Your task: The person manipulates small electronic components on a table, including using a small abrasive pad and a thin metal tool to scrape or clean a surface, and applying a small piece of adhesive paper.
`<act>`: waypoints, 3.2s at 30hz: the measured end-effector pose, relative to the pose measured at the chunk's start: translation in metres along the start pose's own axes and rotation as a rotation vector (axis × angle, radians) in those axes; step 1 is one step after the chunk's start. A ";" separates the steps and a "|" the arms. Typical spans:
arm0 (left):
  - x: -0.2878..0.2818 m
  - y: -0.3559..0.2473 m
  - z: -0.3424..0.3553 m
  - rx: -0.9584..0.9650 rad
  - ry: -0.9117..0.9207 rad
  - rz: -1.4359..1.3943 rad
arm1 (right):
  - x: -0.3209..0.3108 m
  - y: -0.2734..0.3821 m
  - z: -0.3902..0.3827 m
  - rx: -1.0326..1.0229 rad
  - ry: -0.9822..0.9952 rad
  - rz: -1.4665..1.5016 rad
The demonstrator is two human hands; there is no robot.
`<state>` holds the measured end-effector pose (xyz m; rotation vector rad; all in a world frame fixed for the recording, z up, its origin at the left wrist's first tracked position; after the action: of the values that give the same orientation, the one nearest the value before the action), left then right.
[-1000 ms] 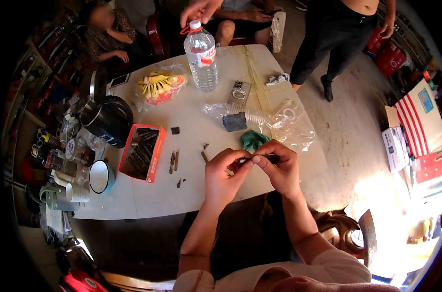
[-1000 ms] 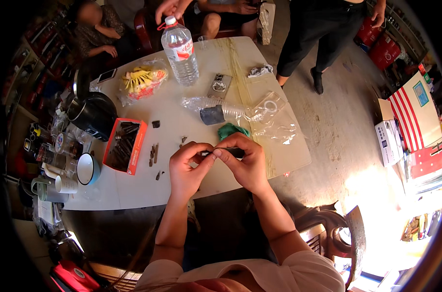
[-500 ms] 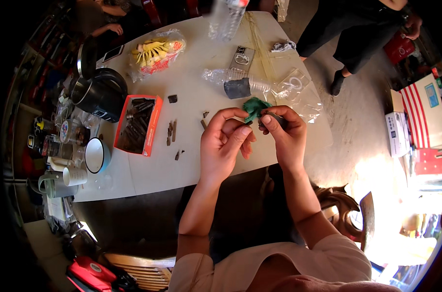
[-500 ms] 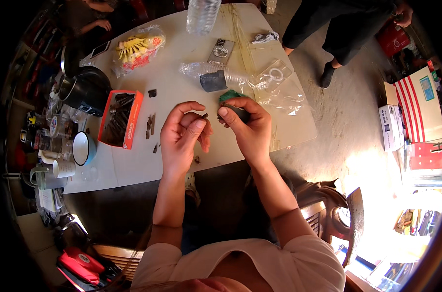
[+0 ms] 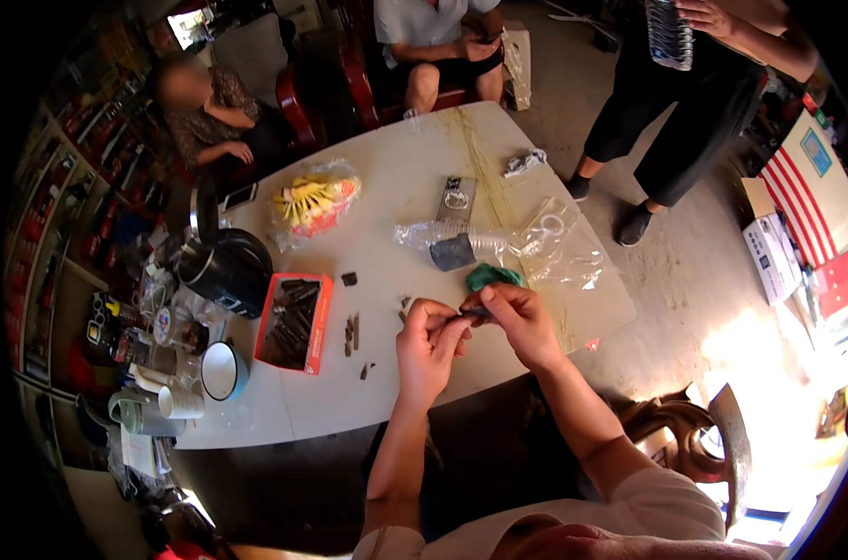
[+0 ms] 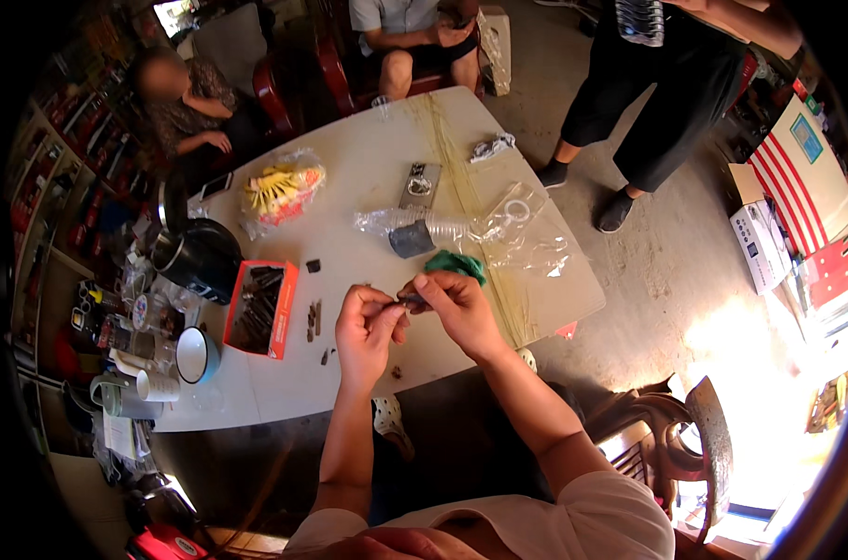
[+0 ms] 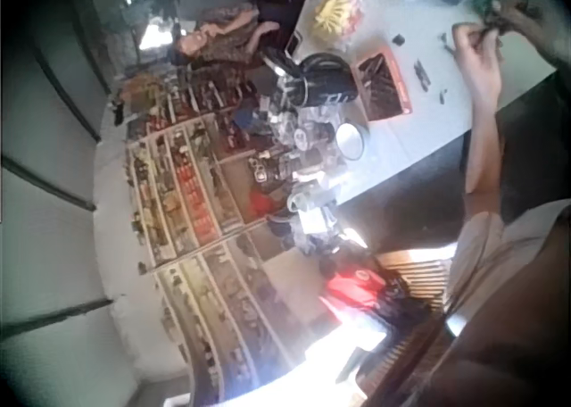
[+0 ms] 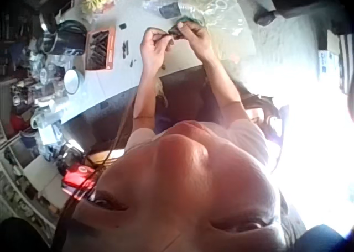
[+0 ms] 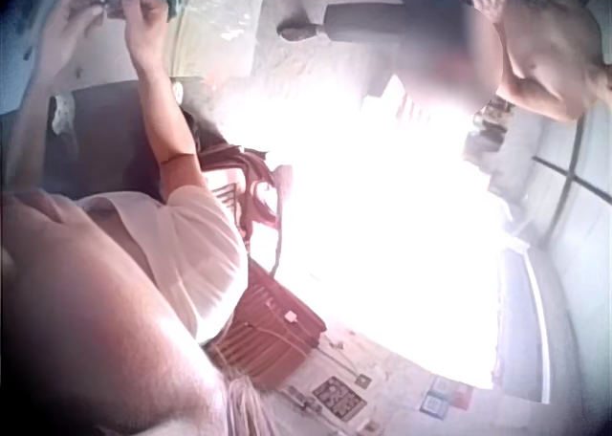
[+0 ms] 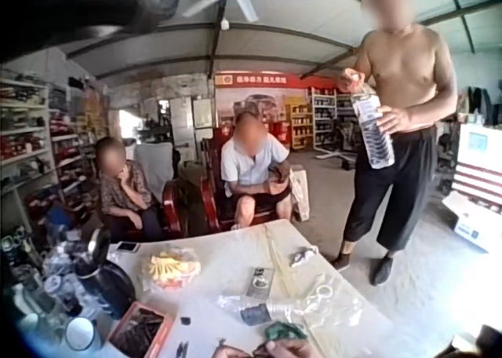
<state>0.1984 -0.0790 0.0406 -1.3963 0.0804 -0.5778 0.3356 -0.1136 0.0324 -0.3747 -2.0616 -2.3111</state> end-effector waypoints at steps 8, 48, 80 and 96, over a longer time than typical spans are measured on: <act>-0.005 0.003 -0.008 0.003 0.014 0.018 | 0.001 -0.013 -0.003 -0.023 0.195 -0.002; -0.023 0.038 0.005 0.268 -0.014 0.626 | 0.005 -0.064 0.009 -0.022 0.071 -0.418; 0.027 0.018 -0.297 -0.077 0.415 0.867 | 0.030 -0.053 -0.293 0.236 0.216 -0.475; 0.082 0.015 -0.264 -0.924 0.197 -0.683 | 0.015 0.050 -0.256 -0.824 0.024 -1.120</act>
<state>0.1723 -0.3515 -0.0022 -2.2775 0.0222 -1.3563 0.2877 -0.3686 0.0590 1.1068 -1.2618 -3.6205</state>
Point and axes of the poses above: each hand's wrist, its own z-axis towards the middle knuckle, its own x-axis out of the palm, y = z × x, the point moved 5 cm from there along z, towards the middle knuckle, and after that the axes turned 9 degrees about -z, right-handed, at the moved point
